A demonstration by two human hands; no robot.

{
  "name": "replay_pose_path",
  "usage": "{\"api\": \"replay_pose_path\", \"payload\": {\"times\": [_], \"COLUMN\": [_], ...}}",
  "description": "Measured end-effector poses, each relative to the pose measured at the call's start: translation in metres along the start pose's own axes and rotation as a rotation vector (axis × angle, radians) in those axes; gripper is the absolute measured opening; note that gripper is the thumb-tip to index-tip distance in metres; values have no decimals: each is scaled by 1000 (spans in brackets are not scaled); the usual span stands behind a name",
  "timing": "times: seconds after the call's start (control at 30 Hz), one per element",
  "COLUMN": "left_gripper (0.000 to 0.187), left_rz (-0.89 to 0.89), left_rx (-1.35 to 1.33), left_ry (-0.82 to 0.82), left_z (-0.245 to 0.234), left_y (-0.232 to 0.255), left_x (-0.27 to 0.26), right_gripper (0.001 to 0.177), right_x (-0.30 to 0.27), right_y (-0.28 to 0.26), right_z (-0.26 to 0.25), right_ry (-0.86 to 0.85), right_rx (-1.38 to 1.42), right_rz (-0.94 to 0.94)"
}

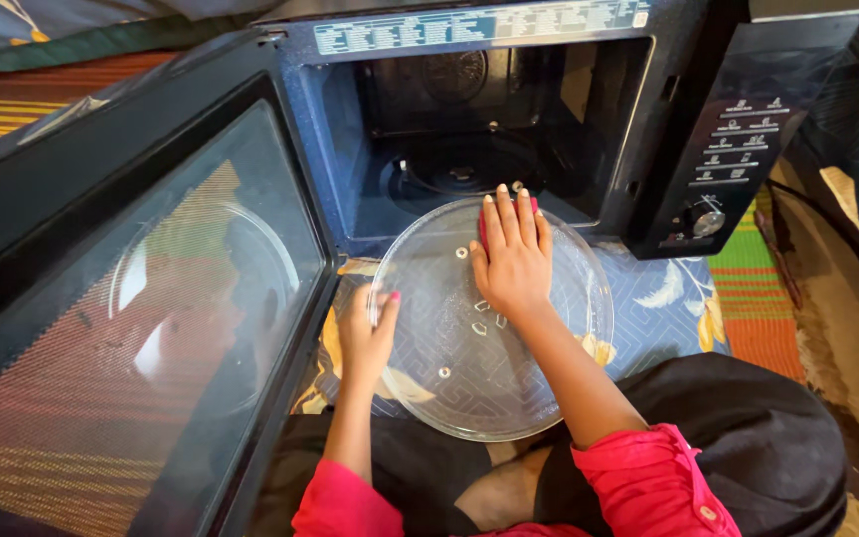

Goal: The person cleans a microwave turntable using a red cloth. They wipe both sides of the glass plate while sitting on the floor in front of an open microwave.

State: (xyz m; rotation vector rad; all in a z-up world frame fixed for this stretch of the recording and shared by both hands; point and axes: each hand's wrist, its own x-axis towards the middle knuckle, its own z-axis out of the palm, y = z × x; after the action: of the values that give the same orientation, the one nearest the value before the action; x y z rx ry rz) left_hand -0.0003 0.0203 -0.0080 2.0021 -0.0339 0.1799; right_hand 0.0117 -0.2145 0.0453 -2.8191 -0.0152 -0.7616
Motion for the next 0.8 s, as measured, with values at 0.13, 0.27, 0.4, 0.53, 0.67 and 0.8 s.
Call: {"api": "replay_pose_path", "payload": {"times": [0.13,0.27,0.4,0.53,0.67,0.8], "left_gripper": [32,30,33,36,39,41], "left_rz": [-186,-223,-172,-70,-197,-179], "left_rx": [-490,-543,-612,-750,-678,-582], "left_ry": [-153,-152,-122,-131,-176,-168], "left_z": [12,14,24,32,21,12], "left_y": [-12,-22,-50,-76,-57,-29], "left_x": [13,9,11,8,7,7], "right_gripper": [64,66,68,64,68,66], "right_x": [-1,-3,-16,-33,-13,4], "right_y": [0,-14,-69,-96,-77,-36], "right_z": [3,12,29,30,23,7], "right_ry": [6,39,-89,-80,-132,-90], "right_rx": [-29,-62,-55,33,-7,6], "right_rz": [0,66,42,-201,-184,-85]}}
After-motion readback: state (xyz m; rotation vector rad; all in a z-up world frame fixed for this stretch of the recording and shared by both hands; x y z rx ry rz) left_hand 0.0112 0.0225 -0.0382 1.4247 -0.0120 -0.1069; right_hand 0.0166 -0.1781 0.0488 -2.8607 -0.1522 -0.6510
